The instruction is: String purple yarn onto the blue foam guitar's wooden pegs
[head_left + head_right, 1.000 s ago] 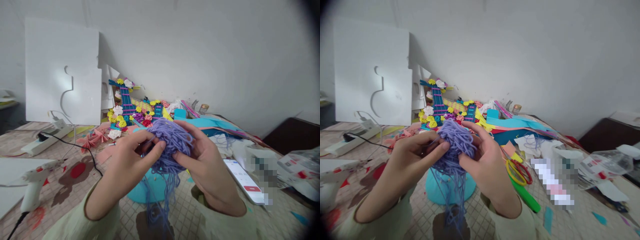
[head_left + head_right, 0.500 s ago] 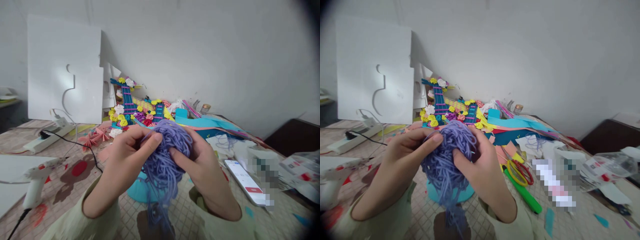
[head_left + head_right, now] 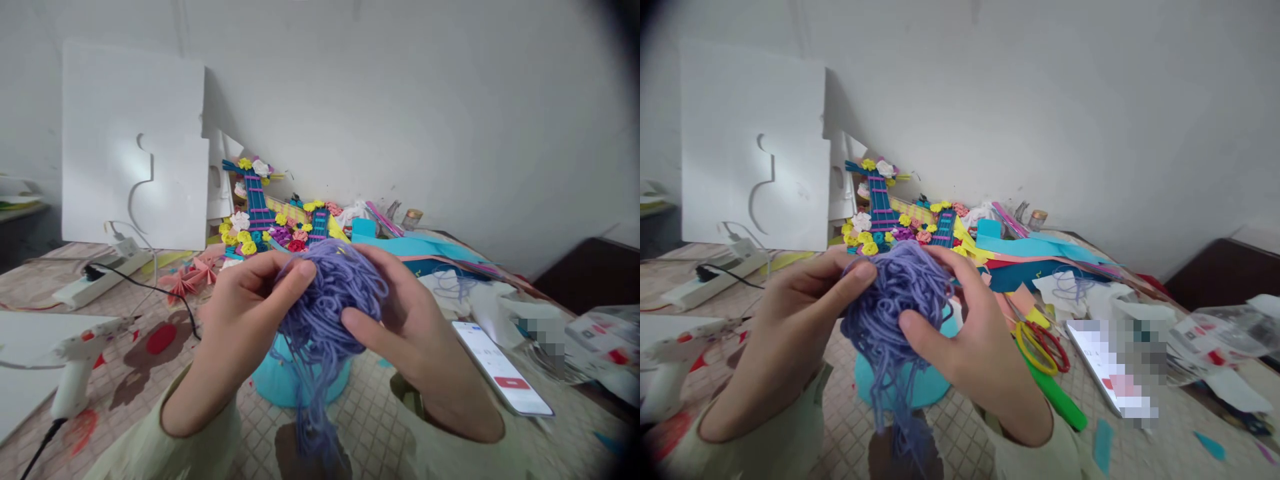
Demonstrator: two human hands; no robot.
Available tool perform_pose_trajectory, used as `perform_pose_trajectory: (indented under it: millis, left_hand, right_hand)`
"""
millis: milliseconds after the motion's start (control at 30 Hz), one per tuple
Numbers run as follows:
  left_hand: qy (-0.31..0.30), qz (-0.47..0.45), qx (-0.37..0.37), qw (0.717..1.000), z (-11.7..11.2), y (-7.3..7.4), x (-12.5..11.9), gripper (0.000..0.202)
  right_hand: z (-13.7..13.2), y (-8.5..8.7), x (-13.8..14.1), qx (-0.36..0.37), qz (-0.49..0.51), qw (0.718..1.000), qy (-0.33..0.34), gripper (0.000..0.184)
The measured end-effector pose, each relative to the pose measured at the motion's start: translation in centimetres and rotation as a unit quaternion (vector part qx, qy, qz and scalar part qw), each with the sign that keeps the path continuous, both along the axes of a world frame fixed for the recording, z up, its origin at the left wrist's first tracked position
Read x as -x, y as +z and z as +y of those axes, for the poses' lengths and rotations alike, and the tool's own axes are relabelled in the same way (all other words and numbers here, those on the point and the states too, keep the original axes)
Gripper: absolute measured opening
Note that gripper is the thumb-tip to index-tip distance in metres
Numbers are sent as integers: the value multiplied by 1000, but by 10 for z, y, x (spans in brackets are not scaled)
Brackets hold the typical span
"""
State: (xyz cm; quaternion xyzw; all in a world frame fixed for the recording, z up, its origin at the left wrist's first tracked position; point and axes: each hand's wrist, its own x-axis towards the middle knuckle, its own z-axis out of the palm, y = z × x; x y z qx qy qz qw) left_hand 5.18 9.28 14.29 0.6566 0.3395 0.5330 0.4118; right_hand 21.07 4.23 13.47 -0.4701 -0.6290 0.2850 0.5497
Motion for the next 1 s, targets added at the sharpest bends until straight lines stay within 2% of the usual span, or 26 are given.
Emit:
perform_pose_trajectory:
  millis: [67, 133, 267, 333, 400, 467, 533, 600, 667, 767, 800, 900, 933, 1000]
  left_hand:
    - [-6, 31, -8, 999, -1, 0, -1, 20]
    - [-34, 44, -4, 998, -2, -1, -2, 19]
    - [-48, 56, -14, 997, -2, -3, -2, 20]
    - [-28, 70, -36, 996, -2, -5, -2, 20]
    - [0, 84, -63, 994, -2, -7, -3, 20]
    - [21, 103, -86, 991, -3, -9, -5, 32]
    - [15, 137, -97, 986, -4, -11, -8, 43]
    - [-2, 175, -105, 979, -4, -11, -9, 44]
    - [-8, 214, -125, 969, -4, -10, -9, 39]
    - [5, 267, -168, 949, -2, -8, -9, 23]
    - [10, 279, -182, 943, -1, -8, -9, 21]
    - [7, 300, -217, 929, -1, -10, -10, 21]
    - [1, 304, -224, 926, -1, -10, -11, 22]
    - [-16, 305, -232, 923, -2, -10, -12, 19]
  right_hand:
    - [-1, 2, 2, -24, -13, 999, -22, 51]
    - [-1, 4, 2, -47, -45, 997, -44, 41]
    - [4, 3, 1, -22, -145, 989, -18, 17]
    - [6, 1, 0, -31, -135, 989, -53, 14]
    - [7, -2, 2, -71, -102, 983, -133, 12]
    - [7, -6, 5, -114, -76, 971, -198, 10]
    - [8, -9, 9, -136, -50, 963, -225, 10]
    - [8, -11, 13, -143, -17, 962, -234, 9]
    - [7, -12, 14, -141, -2, 964, -227, 6]
    - [5, -9, 9, -145, -13, 976, -161, 4]
    - [4, -6, 7, -150, -29, 978, -138, 9]
    - [2, 1, -3, -172, -137, 970, -107, 39]
    - [2, 3, -6, -159, -187, 965, -96, 45]
    - [3, 4, -11, -103, -254, 960, -64, 34]
